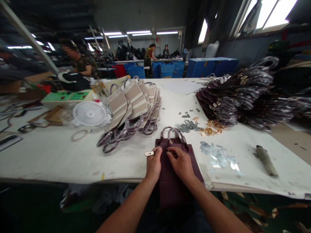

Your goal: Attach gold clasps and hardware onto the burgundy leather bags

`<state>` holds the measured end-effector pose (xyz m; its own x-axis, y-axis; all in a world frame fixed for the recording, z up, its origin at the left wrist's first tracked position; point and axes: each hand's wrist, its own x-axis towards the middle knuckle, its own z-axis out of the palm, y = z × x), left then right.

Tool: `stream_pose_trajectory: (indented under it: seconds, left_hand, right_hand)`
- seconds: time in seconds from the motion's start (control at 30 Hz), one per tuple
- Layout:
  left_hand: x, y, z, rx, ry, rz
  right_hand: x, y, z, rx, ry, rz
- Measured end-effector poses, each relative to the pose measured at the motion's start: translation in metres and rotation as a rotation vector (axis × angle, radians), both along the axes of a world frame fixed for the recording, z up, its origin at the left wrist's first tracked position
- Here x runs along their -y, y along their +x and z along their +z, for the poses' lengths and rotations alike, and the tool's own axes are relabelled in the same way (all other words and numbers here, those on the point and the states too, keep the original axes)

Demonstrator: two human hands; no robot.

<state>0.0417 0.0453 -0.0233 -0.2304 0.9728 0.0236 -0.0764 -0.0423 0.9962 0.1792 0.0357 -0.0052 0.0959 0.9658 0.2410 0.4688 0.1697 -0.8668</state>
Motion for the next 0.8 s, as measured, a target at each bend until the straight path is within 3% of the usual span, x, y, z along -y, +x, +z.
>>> stream_pose_trajectory:
  seconds: [0.2,0.57,0.8]
  left_hand:
    - [0.000,-0.002,0.001,0.009,0.018,0.019]
    - [0.002,-0.003,0.006,-0.031,0.001,0.041]
    - [-0.001,0.000,-0.010,-0.136,-0.083,0.105]
  right_hand:
    - [-0.003,-0.007,0.004,0.050,-0.008,-0.011]
    - [-0.017,-0.012,0.025,0.164,-0.083,0.135]
    - [-0.014,-0.013,0.013,0.177,-0.140,0.273]
